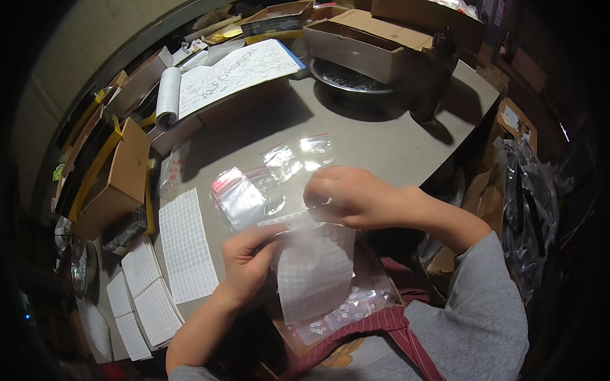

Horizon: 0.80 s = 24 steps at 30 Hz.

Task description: The person peels small circular stickers from a sheet and places them onto small clear plastic bags on a cluttered workbench. The person repeatedly picks up bags, applies a sticker, and sets them aside while handling sticker sheets and plastic bags.

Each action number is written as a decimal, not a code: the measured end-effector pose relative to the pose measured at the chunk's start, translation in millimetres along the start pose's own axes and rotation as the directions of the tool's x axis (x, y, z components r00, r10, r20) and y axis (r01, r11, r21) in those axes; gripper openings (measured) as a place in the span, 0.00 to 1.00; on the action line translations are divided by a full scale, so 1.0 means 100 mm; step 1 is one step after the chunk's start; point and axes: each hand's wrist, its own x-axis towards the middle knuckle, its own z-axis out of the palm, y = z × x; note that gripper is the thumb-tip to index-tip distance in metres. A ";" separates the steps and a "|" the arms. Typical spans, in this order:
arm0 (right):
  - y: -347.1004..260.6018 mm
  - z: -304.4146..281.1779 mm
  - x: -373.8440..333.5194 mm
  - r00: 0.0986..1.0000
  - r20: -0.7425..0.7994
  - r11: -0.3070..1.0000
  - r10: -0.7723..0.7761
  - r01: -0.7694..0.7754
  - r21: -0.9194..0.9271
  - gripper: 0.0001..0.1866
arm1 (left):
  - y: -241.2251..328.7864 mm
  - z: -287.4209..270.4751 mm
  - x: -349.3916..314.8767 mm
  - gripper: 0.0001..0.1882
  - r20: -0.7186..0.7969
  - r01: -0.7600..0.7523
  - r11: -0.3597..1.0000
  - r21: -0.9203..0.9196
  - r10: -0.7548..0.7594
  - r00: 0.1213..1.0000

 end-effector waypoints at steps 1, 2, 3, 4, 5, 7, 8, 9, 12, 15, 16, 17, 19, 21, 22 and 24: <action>-0.02 0.00 0.02 1.000 0.021 0.996 -0.016 0.018 -0.092 0.14 | 0.00 0.00 0.00 0.10 -0.008 -0.001 1.000 -0.009 0.001 1.000; -0.05 0.01 0.04 0.997 -0.005 0.990 -0.077 0.075 -0.123 0.14 | 0.00 0.01 0.00 0.10 -0.023 -0.019 1.000 -0.007 0.019 1.000; -0.05 0.03 0.04 0.997 0.007 0.985 -0.083 0.083 -0.152 0.14 | -0.02 0.02 0.01 0.09 -0.038 -0.038 0.999 -0.004 0.037 0.999; -0.05 0.04 0.04 0.996 0.019 0.979 -0.090 0.092 -0.179 0.14 | -0.03 0.02 0.01 0.09 -0.054 -0.055 0.998 0.000 0.055 0.997; -0.05 0.04 0.03 0.995 0.035 0.973 -0.092 0.098 -0.208 0.14 | -0.04 0.02 0.01 0.09 -0.047 -0.053 0.999 0.012 0.053 0.997; -0.04 0.05 0.02 0.989 0.036 0.959 -0.144 0.149 -0.243 0.14 | -0.05 0.02 0.02 0.09 -0.034 -0.047 0.998 0.037 0.048 0.998; -0.03 0.06 0.02 0.985 0.036 0.950 -0.171 0.175 -0.258 0.13 | -0.05 0.03 0.01 0.09 -0.049 0.000 1.000 -0.003 0.000 0.999; 0.03 0.04 0.04 0.987 -0.006 0.973 -0.158 0.154 -0.172 0.12 | -0.06 0.05 0.01 0.09 -0.062 0.046 0.998 -0.044 -0.049 0.997; 0.40 -0.24 0.28 0.997 -0.037 0.998 0.061 -0.059 0.036 0.08 | -0.03 0.06 0.02 0.09 -0.049 0.166 0.979 -0.117 -0.172 0.984; 0.73 -0.43 0.64 0.938 0.116 0.944 0.325 -0.329 0.012 0.12 | -0.01 0.05 0.00 0.09 -0.036 0.172 0.978 -0.115 -0.177 0.984; 0.82 -0.43 0.67 0.930 0.132 0.939 0.343 -0.344 -0.013 0.13 | -0.01 0.05 0.00 0.09 -0.031 0.154 0.982 -0.110 -0.158 0.987; 0.92 -0.40 0.73 0.921 0.157 0.934 0.356 -0.355 -0.034 0.14 | 0.00 0.05 0.01 0.09 -0.033 0.123 0.988 -0.098 -0.127 0.991; 1.05 -0.36 0.79 0.917 0.162 0.930 0.365 -0.352 -0.105 0.15 | 0.05 0.04 0.03 0.09 -0.037 0.068 0.995 -0.076 -0.071 0.997; 1.05 -0.32 0.83 0.927 0.125 0.924 0.355 -0.327 -0.199 0.15 | 0.04 0.03 0.04 0.09 -0.031 0.021 0.997 -0.080 -0.024 0.999; 0.99 -0.37 0.87 0.894 0.138 0.880 0.427 -0.374 -0.293 0.16 | 0.03 0.03 0.03 0.09 -0.027 -0.001 0.997 -0.082 -0.002 1.000; 0.97 -0.38 0.94 0.910 0.083 0.837 0.407 -0.335 -0.433 0.17 | 0.01 0.04 0.02 0.09 -0.025 -0.012 0.996 -0.092 0.010 1.000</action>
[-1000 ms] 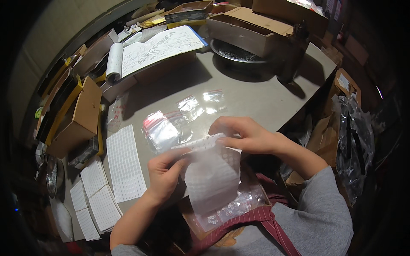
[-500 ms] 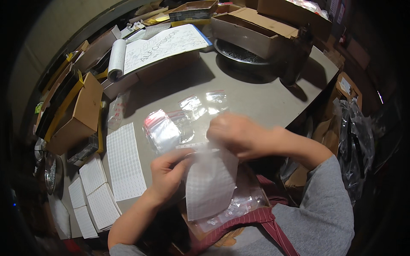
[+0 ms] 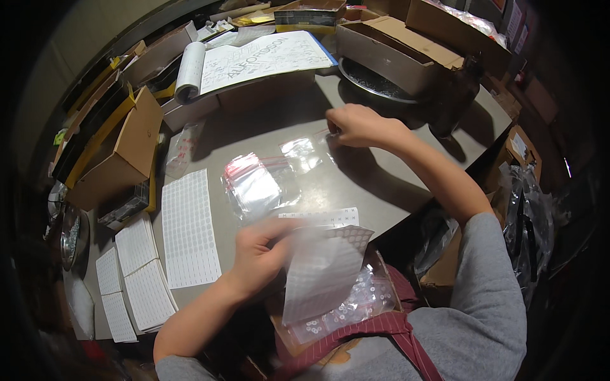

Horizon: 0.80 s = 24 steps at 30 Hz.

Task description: The person peels small circular stickers from a sheet and places them onto small clear plastic bags on a cluttered workbench. The person repeatedly picks up bags, applies a sticker, and sets them aside while handling sticker sheets and plastic bags.

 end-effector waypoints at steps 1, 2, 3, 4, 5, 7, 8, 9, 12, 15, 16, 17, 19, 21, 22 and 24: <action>-0.04 0.00 0.04 0.998 -0.045 0.999 -0.042 0.042 0.000 0.17 | -0.01 0.00 -0.01 0.09 0.002 -0.006 1.000 -0.006 0.006 1.000; -0.10 0.01 0.09 0.989 -0.055 0.983 -0.139 0.145 0.113 0.15 | -0.01 0.00 -0.01 0.09 0.012 -0.009 1.000 0.002 0.009 1.000; -0.16 0.03 0.13 0.969 -0.076 0.943 -0.234 0.245 0.223 0.13 | 0.00 -0.01 -0.01 0.09 0.022 -0.013 1.000 0.010 0.012 1.000; -0.24 0.05 0.14 0.961 -0.059 0.910 -0.271 0.275 0.308 0.11 | 0.00 -0.02 -0.01 0.09 0.031 -0.016 1.000 0.018 0.015 0.999; -0.39 0.03 0.14 0.962 0.016 0.885 -0.273 0.244 0.398 0.11 | -0.02 -0.02 -0.02 0.09 0.030 -0.023 1.000 0.014 0.023 0.999; -0.54 0.14 0.20 0.940 0.004 0.871 -0.340 0.313 0.379 0.10 | -0.10 -0.01 -0.04 0.09 0.027 -0.036 0.999 0.006 0.036 0.999; -0.55 0.18 0.22 0.938 -0.003 0.895 -0.347 0.332 0.298 0.09 | -0.12 0.01 -0.03 0.09 0.025 -0.052 0.999 -0.002 0.052 0.998; -0.55 0.19 0.23 0.942 0.001 0.921 -0.335 0.327 0.213 0.10 | -0.14 0.03 -0.03 0.09 0.023 -0.067 0.998 -0.012 0.067 0.997; -0.53 0.21 0.28 0.966 0.013 0.965 -0.259 0.258 0.038 0.14 | -0.12 0.03 -0.04 0.09 0.037 -0.080 0.997 -0.013 0.080 0.996; -0.39 0.09 0.34 0.995 0.062 0.995 -0.079 0.075 0.073 0.19 | -0.11 0.02 -0.05 0.09 0.061 -0.075 0.997 0.017 0.074 0.995; -0.29 0.05 0.35 0.996 0.076 0.995 -0.056 0.050 0.085 0.23 | -0.10 0.02 -0.05 0.09 0.070 -0.074 0.997 0.029 0.072 0.995; -0.16 0.04 0.32 0.996 0.085 0.995 -0.026 0.018 0.094 0.26 | -0.06 0.01 -0.04 0.09 0.084 -0.071 0.997 0.040 0.067 0.994; 0.09 0.04 0.12 0.993 0.031 0.992 -0.118 0.116 0.043 0.30 | 0.04 0.00 0.00 0.09 0.120 -0.063 0.996 0.062 0.055 0.991; 0.49 0.26 -0.09 0.960 -0.078 0.955 -0.268 0.275 0.108 0.32 | 0.09 -0.01 0.01 0.09 0.137 -0.058 0.997 0.044 0.052 0.989; 0.59 0.37 -0.19 0.928 -0.136 0.915 -0.347 0.367 0.170 0.30 | 0.12 -0.03 0.01 0.09 0.143 -0.052 0.998 0.040 0.045 0.989; 0.50 0.50 -0.43 0.906 -0.146 0.841 -0.398 0.424 0.336 0.28 | 0.22 -0.10 -0.03 0.10 0.094 0.089 0.992 -0.093 -0.080 0.992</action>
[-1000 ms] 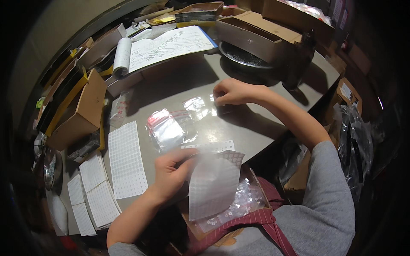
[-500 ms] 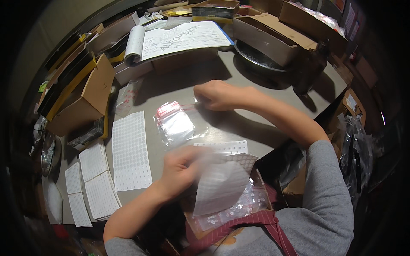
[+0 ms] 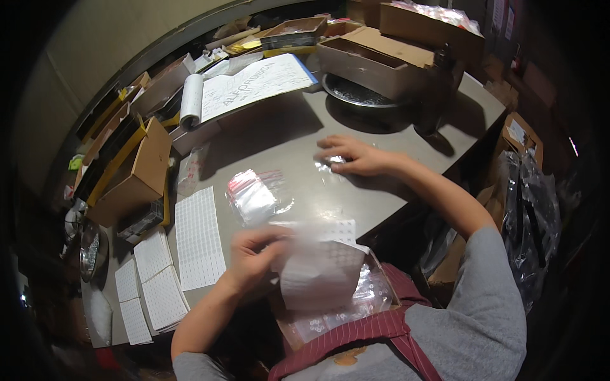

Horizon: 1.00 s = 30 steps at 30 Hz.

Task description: The person peels small circular stickers from a sheet and places them onto small clear plastic bags on a cluttered workbench. The person repeatedly picks up bags, applies a sticker, and sets them aside while handling sticker sheets and plastic bags.

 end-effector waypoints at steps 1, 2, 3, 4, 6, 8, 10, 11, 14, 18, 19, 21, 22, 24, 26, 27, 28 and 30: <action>-0.16 0.05 -0.08 1.000 0.003 1.000 -0.013 0.013 0.024 0.27 | 0.07 -0.04 -0.04 0.10 -0.028 0.064 0.995 -0.076 -0.066 0.997; -0.36 0.13 -0.17 0.999 0.000 0.997 -0.042 0.042 0.063 0.26 | 0.19 -0.08 -0.07 0.11 -0.079 0.055 0.982 -0.181 -0.070 0.994; -0.56 0.21 -0.27 0.998 -0.002 0.992 -0.060 0.060 0.106 0.26 | 0.14 -0.16 -0.10 0.11 -0.163 -0.059 0.967 -0.247 0.019 0.986; -0.69 0.32 -0.38 0.994 -0.004 0.986 -0.105 0.105 0.126 0.24 | 0.17 -0.29 -0.12 0.11 -0.160 -0.087 0.946 -0.313 0.038 0.986; -1.05 0.49 -0.53 0.988 0.031 0.967 -0.154 0.144 0.211 0.20 | 0.34 -0.35 -0.15 0.13 -0.327 -0.260 0.936 -0.237 0.175 0.929; -1.29 0.68 -0.71 0.965 0.035 0.920 -0.262 0.238 0.311 0.19 | 0.53 -0.37 -0.25 0.13 -0.449 -0.284 0.945 -0.165 0.185 0.874; -1.47 0.90 -0.81 0.916 0.035 0.852 -0.400 0.358 0.381 0.21 | 0.59 -0.41 -0.43 0.13 -0.475 -0.261 0.961 -0.096 0.186 0.860; -1.57 0.99 -0.83 0.887 0.034 0.825 -0.460 0.413 0.385 0.20 | 0.64 -0.40 -0.52 0.13 -0.479 -0.247 0.967 -0.067 0.186 0.858; -1.67 1.17 -0.92 0.908 0.152 0.802 -0.389 0.253 0.540 0.17 | 0.64 -0.33 -0.75 0.12 -0.517 -0.096 0.993 0.073 0.120 0.848; -1.58 0.91 -0.85 0.967 0.063 0.837 -0.247 0.180 0.516 0.14 | 0.60 -0.28 -0.96 0.10 -0.487 0.095 0.987 0.133 -0.018 0.873; -1.59 0.78 -0.80 0.982 0.047 0.850 -0.181 0.132 0.509 0.13 | 0.55 -0.28 -1.01 0.09 -0.494 0.144 0.980 0.133 -0.061 0.867; -1.65 0.55 -0.71 0.999 -0.040 0.844 0.010 0.013 0.537 0.12 | 0.41 -0.24 -1.00 0.09 -0.485 0.131 0.947 0.294 0.029 0.874; -1.73 0.44 -0.61 0.994 -0.100 0.869 0.052 0.004 0.495 0.10 | 0.36 -0.22 -0.99 0.08 -0.482 0.147 0.928 0.343 0.040 0.875; -1.83 0.40 -0.42 0.984 -0.177 0.892 0.002 0.079 0.445 0.12 | 0.36 -0.14 -0.96 0.08 -0.488 0.132 0.910 0.392 0.085 0.868; -1.88 0.44 -0.26 0.986 -0.161 0.919 -0.049 0.108 0.380 0.15 | 0.38 -0.07 -0.92 0.08 -0.466 0.110 0.888 0.447 0.126 0.876; -1.91 0.48 -0.18 0.992 -0.121 0.918 -0.045 0.088 0.385 0.17 | 0.41 -0.03 -0.90 0.08 -0.445 0.099 0.869 0.486 0.148 0.883; -1.92 0.50 -0.13 0.996 -0.081 0.918 -0.040 0.068 0.390 0.18 | 0.43 -0.01 -0.88 0.08 -0.422 0.087 0.848 0.523 0.169 0.891; -1.88 0.56 -0.05 0.992 0.086 0.763 0.093 -0.126 0.634 0.20 | 0.41 -0.01 -0.86 0.08 -0.447 0.061 0.840 0.539 0.224 0.866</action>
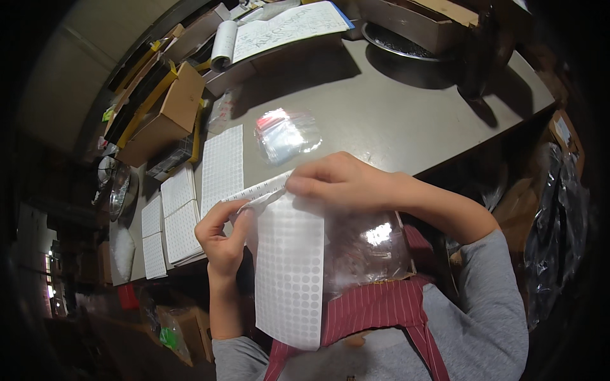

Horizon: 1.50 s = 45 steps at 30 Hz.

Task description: The person peels small circular stickers from a sheet and places them onto small clear plastic bags on a cluttered workbench. The person repeatedly picks up bags, applies a sticker, and sets them aside while handling sticker sheets and plastic bags.

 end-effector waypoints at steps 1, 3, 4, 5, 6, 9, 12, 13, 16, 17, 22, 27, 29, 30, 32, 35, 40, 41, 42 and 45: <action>0.04 0.01 0.05 0.994 0.045 0.985 0.098 -0.103 0.140 0.21 | -0.02 0.00 0.00 0.08 -0.029 -0.015 1.000 0.002 0.015 0.999; 0.06 0.03 0.10 0.997 0.057 0.948 0.059 -0.074 0.308 0.20 | -0.07 -0.02 0.00 0.08 -0.098 -0.055 0.998 0.030 0.058 0.994; 0.03 0.02 0.10 0.994 0.080 0.937 0.081 -0.103 0.334 0.20 | -0.08 -0.02 0.01 0.08 -0.135 -0.079 0.995 0.056 0.086 0.987; 0.00 0.02 0.10 0.989 0.102 0.924 0.105 -0.135 0.357 0.22 | -0.10 -0.01 0.02 0.08 -0.171 -0.101 0.992 0.079 0.114 0.979; 0.00 0.06 0.12 0.996 0.053 0.933 0.065 -0.079 0.350 0.20 | -0.12 0.01 0.04 0.08 -0.183 -0.118 0.989 0.085 0.132 0.974; -0.02 0.12 0.19 0.994 -0.086 0.961 -0.069 0.090 0.262 0.17 | -0.15 0.01 0.07 0.06 -0.200 -0.018 0.997 -0.071 0.003 0.980; -0.08 0.08 0.21 0.966 -0.172 0.961 -0.192 0.221 0.166 0.20 | -0.07 -0.08 0.11 0.08 -0.045 0.324 0.835 -0.446 -0.382 0.923; -0.08 0.08 0.22 0.961 -0.165 0.951 -0.222 0.251 0.180 0.21 | -0.09 -0.09 0.13 0.08 -0.016 0.335 0.803 -0.493 -0.393 0.919; -0.07 0.08 0.24 0.942 -0.126 0.926 -0.311 0.330 0.185 0.24 | -0.18 -0.13 0.13 0.11 0.034 0.352 0.721 -0.597 -0.416 0.909; -0.06 0.07 0.23 0.932 -0.128 0.923 -0.339 0.356 0.147 0.23 | -0.19 -0.13 0.13 0.10 0.029 0.353 0.703 -0.617 -0.428 0.903; 0.02 0.02 0.15 0.911 -0.076 0.911 -0.404 0.409 0.060 0.17 | -0.13 -0.09 0.09 0.08 0.009 0.376 0.721 -0.581 -0.457 0.890; 0.00 -0.13 0.18 0.850 -0.014 0.850 -0.527 0.527 -0.021 0.15 | -0.01 0.03 0.00 0.07 -0.061 0.256 0.949 -0.186 -0.271 0.961; -0.04 -0.09 0.22 0.897 -0.013 0.887 -0.442 0.434 -0.158 0.15 | 0.02 0.13 0.01 0.06 -0.091 0.074 0.997 0.034 -0.071 0.993; -0.12 -0.02 0.23 0.923 -0.016 0.903 -0.385 0.373 -0.212 0.15 | 0.03 0.19 0.03 0.05 -0.086 0.024 0.997 0.069 -0.018 0.996; -0.15 0.09 0.29 0.946 0.006 0.900 -0.323 0.309 -0.306 0.17 | 0.06 0.26 0.05 0.05 -0.067 -0.030 0.992 0.126 0.039 0.997; -0.22 0.16 0.31 0.936 0.009 0.834 -0.352 0.318 -0.450 0.10 | 0.09 0.32 0.09 0.05 -0.064 -0.059 0.984 0.169 0.071 0.995; -0.07 0.21 0.33 0.827 -0.010 0.589 -0.562 0.391 -0.708 0.10 | 0.05 0.39 0.16 0.08 -0.018 0.071 0.995 0.072 -0.070 0.997; -0.04 0.21 0.34 0.806 0.004 0.508 -0.592 0.377 -0.774 0.10 | 0.03 0.41 0.18 0.10 -0.001 0.119 0.992 0.034 -0.119 0.993; -0.02 0.22 0.35 0.783 0.016 0.461 -0.622 0.382 -0.801 0.11 | 0.00 0.42 0.19 0.11 0.019 0.167 0.986 -0.004 -0.167 0.986; 0.03 0.20 0.38 0.724 0.068 0.318 -0.687 0.383 -0.867 0.12 | -0.09 0.47 0.26 0.13 0.079 0.244 0.967 -0.078 -0.238 0.968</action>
